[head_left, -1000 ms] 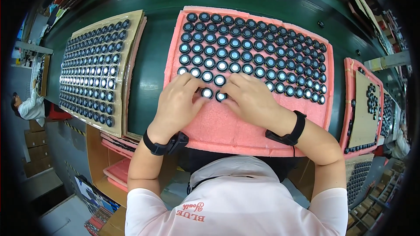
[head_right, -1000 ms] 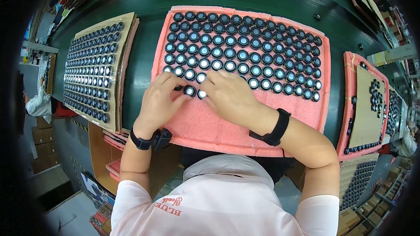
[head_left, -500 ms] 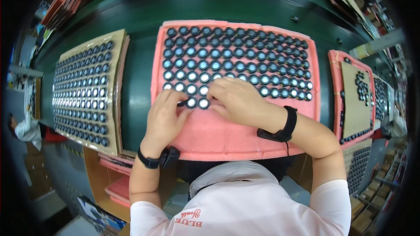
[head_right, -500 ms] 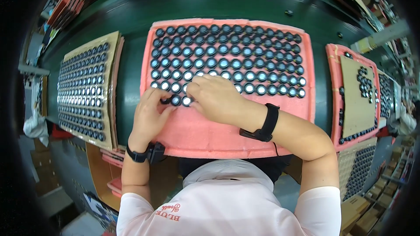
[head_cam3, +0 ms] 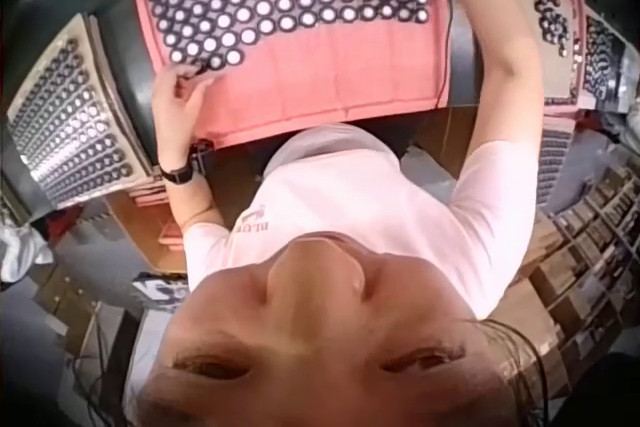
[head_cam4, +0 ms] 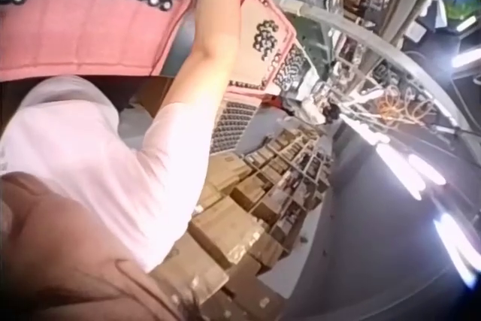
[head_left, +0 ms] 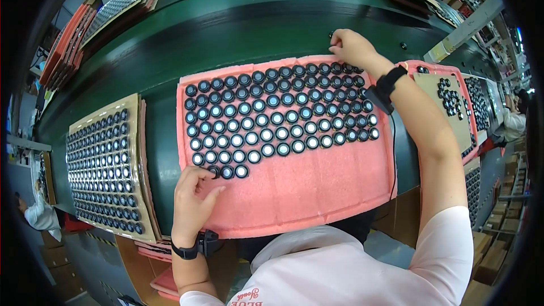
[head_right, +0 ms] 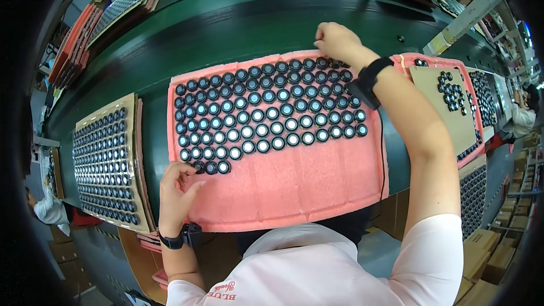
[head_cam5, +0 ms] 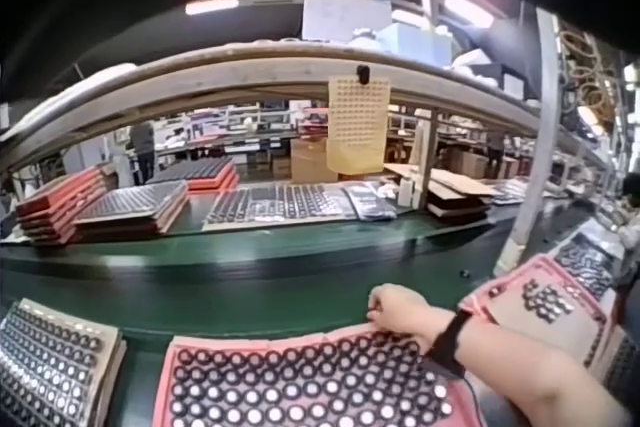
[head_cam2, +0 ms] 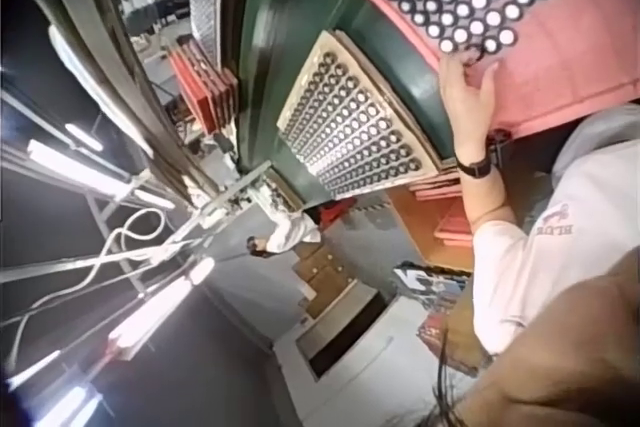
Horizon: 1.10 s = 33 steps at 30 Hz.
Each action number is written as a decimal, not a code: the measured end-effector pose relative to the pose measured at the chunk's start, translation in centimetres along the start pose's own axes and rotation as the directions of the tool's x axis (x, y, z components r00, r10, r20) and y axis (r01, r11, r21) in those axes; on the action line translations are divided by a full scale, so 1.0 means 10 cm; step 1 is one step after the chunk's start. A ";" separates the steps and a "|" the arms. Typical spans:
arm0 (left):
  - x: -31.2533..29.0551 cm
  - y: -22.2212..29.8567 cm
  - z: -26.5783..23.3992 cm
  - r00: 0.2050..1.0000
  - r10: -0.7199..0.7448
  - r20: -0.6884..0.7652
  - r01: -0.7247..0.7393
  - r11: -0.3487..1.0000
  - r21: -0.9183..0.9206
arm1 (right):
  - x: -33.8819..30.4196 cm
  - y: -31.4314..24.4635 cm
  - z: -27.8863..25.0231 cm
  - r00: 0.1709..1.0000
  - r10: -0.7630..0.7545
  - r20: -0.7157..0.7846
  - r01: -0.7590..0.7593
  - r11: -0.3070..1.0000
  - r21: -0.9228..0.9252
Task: The person picks up two earbuds from a tray, rotates them to inspect different sides, and places them back onto a pink foam tray. This process is repeated for several other earbuds, including moving a piece of cardboard to reach more items.
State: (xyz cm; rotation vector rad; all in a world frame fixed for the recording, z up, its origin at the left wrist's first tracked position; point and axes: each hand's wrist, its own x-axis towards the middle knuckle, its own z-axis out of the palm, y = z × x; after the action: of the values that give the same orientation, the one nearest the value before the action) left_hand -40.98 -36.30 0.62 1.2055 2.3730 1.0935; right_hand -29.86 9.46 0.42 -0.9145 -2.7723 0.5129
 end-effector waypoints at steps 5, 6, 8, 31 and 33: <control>-0.04 0.06 -0.04 1.000 -0.004 -0.010 0.004 1.000 -0.005 | 0.53 0.52 0.14 0.994 -0.104 -0.018 0.101 0.987 -0.124; -0.04 0.07 -0.04 1.000 0.002 -0.010 -0.002 1.000 -0.010 | 0.60 0.57 0.16 0.991 -0.134 -0.003 0.132 0.981 -0.140; -0.03 0.11 -0.03 1.000 0.021 -0.006 -0.021 0.999 -0.026 | 0.68 0.65 0.19 0.988 -0.153 0.003 0.151 0.975 -0.162; -0.08 0.26 0.13 0.987 -0.160 -0.014 0.156 0.976 -0.151 | 0.23 2.51 -0.49 0.988 0.122 -0.095 -0.137 0.977 -0.161; -0.11 0.28 0.13 0.986 -0.165 -0.027 0.159 0.977 -0.139 | 0.24 2.52 -0.42 0.992 0.103 -0.071 -0.112 0.984 -0.139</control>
State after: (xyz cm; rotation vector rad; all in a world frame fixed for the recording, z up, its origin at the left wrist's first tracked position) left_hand -37.97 -35.45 1.60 0.9357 2.3334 1.2119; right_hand -16.99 30.98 -5.01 -1.0971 -2.7417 0.2975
